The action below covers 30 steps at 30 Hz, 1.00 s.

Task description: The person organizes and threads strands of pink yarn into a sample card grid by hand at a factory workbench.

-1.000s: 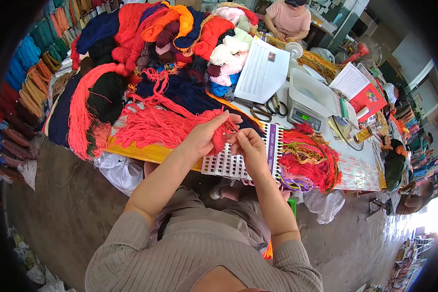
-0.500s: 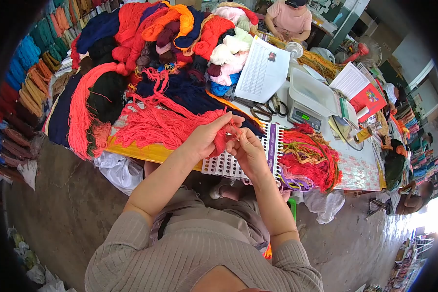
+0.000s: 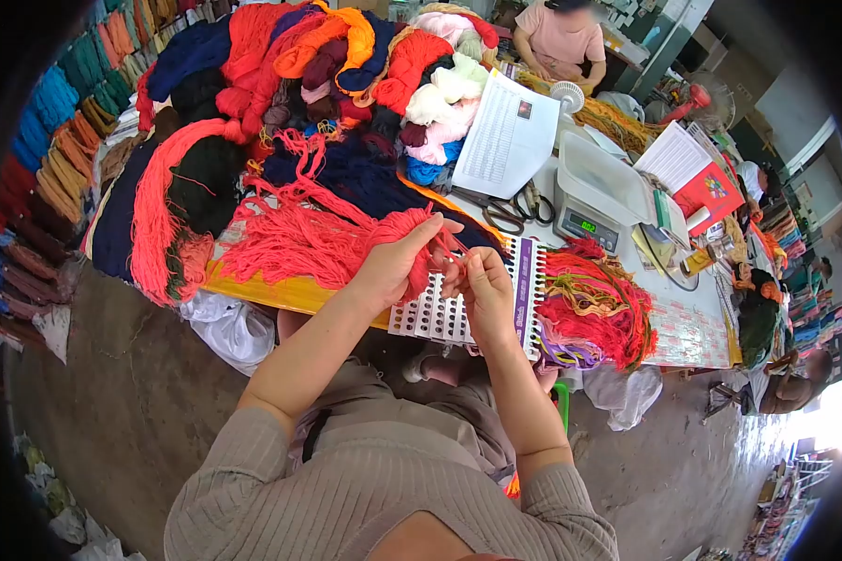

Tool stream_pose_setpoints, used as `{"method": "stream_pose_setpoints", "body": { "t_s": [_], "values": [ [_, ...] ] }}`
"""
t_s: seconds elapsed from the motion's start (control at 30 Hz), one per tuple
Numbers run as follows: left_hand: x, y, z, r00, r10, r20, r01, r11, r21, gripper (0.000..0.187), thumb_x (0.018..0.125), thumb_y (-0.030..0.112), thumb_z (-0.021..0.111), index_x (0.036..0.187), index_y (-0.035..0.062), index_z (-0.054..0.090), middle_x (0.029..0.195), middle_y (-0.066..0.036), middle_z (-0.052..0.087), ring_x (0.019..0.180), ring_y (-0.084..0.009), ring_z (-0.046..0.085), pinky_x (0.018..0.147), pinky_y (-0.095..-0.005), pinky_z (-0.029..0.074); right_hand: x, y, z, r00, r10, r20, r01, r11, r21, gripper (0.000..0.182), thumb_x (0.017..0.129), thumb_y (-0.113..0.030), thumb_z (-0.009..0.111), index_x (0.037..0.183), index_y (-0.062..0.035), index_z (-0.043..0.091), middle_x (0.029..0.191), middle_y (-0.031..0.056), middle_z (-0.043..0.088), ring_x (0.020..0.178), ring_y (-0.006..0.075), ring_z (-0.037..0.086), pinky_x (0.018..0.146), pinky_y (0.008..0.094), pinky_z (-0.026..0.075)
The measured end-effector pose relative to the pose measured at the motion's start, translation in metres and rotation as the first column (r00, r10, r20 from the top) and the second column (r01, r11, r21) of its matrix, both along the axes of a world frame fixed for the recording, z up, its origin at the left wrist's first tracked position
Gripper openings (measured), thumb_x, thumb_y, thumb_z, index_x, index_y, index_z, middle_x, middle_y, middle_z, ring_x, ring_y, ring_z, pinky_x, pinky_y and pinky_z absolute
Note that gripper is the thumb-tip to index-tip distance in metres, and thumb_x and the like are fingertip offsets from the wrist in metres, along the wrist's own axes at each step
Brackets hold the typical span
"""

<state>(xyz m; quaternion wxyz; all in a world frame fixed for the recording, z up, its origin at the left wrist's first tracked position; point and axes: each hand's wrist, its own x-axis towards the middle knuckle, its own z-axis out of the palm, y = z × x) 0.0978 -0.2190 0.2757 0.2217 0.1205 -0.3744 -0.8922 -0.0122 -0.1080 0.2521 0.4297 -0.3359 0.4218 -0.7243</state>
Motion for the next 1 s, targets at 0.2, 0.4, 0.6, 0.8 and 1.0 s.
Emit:
{"method": "stream_pose_setpoints", "body": {
  "t_s": [0.2, 0.4, 0.6, 0.8, 1.0],
  "values": [
    [-0.001, 0.001, -0.001, 0.997, 0.068, 0.038, -0.066, 0.997, -0.041, 0.033, 0.095, 0.029, 0.048, 0.107, 0.0001, 0.059, 0.074, 0.0, 0.053, 0.064, -0.0057, 0.049, 0.059, -0.0193, 0.041, 0.002, 0.001, 0.001, 0.997, -0.05, -0.064, 0.05, 0.999, -0.001, 0.019, 0.098, -0.023, 0.039, 0.095, -0.005, 0.044, 0.074, 0.0072, 0.056, 0.062, 0.0143, 0.055, 0.061, 0.0262, 0.047],
    [-0.001, 0.002, 0.002, 0.998, 0.054, 0.023, -0.054, 0.998, -0.018, 0.034, 0.095, 0.03, 0.047, 0.106, 0.0002, 0.059, 0.071, 0.001, 0.05, 0.065, -0.0054, 0.046, 0.063, -0.0199, 0.04, 0.004, 0.003, 0.002, 0.996, -0.048, -0.075, 0.049, 0.999, 0.005, 0.019, 0.098, -0.023, 0.04, 0.095, -0.0049, 0.044, 0.071, 0.0069, 0.055, 0.061, 0.0141, 0.055, 0.058, 0.026, 0.048],
    [0.0, 0.003, 0.003, 0.999, 0.046, 0.02, -0.043, 0.992, -0.12, 0.037, 0.096, 0.032, 0.045, 0.108, -0.0001, 0.058, 0.067, 0.002, 0.047, 0.062, -0.0052, 0.041, 0.061, -0.019, 0.036, 0.006, 0.005, 0.005, 0.995, -0.059, -0.081, 0.062, 0.998, 0.032, 0.018, 0.098, -0.023, 0.039, 0.095, -0.0049, 0.044, 0.07, 0.0068, 0.055, 0.058, 0.014, 0.055, 0.056, 0.0255, 0.048],
    [0.001, 0.001, 0.003, 0.997, 0.061, 0.037, -0.055, 0.986, -0.154, 0.038, 0.096, 0.033, 0.044, 0.109, -0.0009, 0.056, 0.065, 0.002, 0.047, 0.062, -0.0053, 0.041, 0.061, -0.0189, 0.035, 0.007, 0.008, 0.011, 0.999, 0.033, -0.019, -0.032, 0.996, 0.085, 0.02, 0.096, -0.023, 0.044, 0.098, -0.0034, 0.048, 0.07, 0.0061, 0.057, 0.059, 0.014, 0.056, 0.058, 0.0255, 0.048],
    [0.003, 0.004, 0.007, 0.996, 0.083, 0.029, -0.081, 0.993, -0.089, 0.039, 0.096, 0.033, 0.045, 0.108, -0.0027, 0.055, 0.064, 0.001, 0.048, 0.061, -0.0057, 0.042, 0.059, -0.0191, 0.036, 0.009, 0.01, 0.014, 0.977, 0.075, -0.199, -0.043, 0.986, 0.161, 0.016, 0.093, -0.017, 0.052, 0.097, -0.0021, 0.051, 0.072, 0.0052, 0.058, 0.061, 0.0121, 0.057, 0.059, 0.0242, 0.048]
  ]
}}
